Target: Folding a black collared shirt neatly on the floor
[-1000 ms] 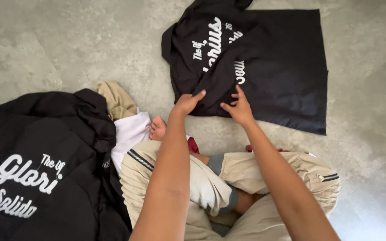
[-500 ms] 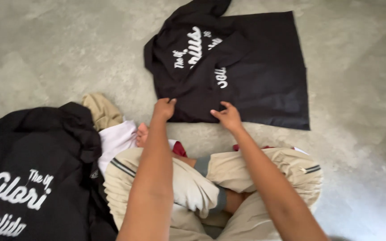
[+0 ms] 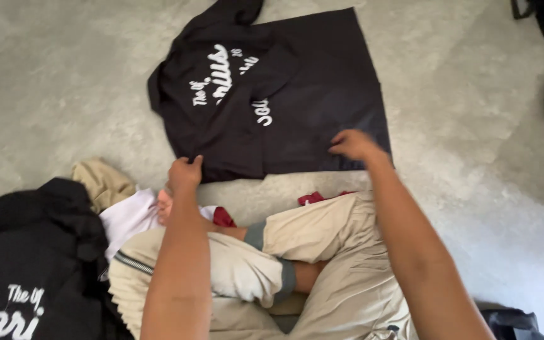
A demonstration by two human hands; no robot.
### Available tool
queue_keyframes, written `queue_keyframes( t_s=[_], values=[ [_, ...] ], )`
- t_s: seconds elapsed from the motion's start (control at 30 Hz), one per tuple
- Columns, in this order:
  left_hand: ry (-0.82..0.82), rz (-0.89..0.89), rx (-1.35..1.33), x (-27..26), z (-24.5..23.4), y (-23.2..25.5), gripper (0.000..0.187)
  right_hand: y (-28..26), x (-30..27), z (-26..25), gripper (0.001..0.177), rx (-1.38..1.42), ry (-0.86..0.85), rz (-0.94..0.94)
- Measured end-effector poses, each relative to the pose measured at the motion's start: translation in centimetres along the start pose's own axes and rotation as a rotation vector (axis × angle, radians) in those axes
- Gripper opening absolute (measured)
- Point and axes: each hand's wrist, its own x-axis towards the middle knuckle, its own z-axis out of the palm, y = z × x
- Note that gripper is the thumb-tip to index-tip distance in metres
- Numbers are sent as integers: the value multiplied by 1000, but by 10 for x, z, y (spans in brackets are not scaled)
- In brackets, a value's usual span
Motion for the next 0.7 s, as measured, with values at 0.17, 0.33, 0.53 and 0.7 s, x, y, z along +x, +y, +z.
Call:
queue_keyframes(
  t_s=[0.17, 0.33, 0.53, 0.7],
  values=[
    [87, -10, 36, -25, -7, 18, 49, 191, 19, 17, 45, 61, 272, 522],
    [142, -17, 52, -33, -4, 22, 49, 190, -9, 39, 46, 566, 356, 721],
    [203, 9, 58, 1, 24, -7, 42, 215, -1, 43, 57, 291, 317, 621],
    [162, -40, 156, -53, -14, 39, 41, 176, 6, 10, 31, 114, 626, 581]
  ],
)
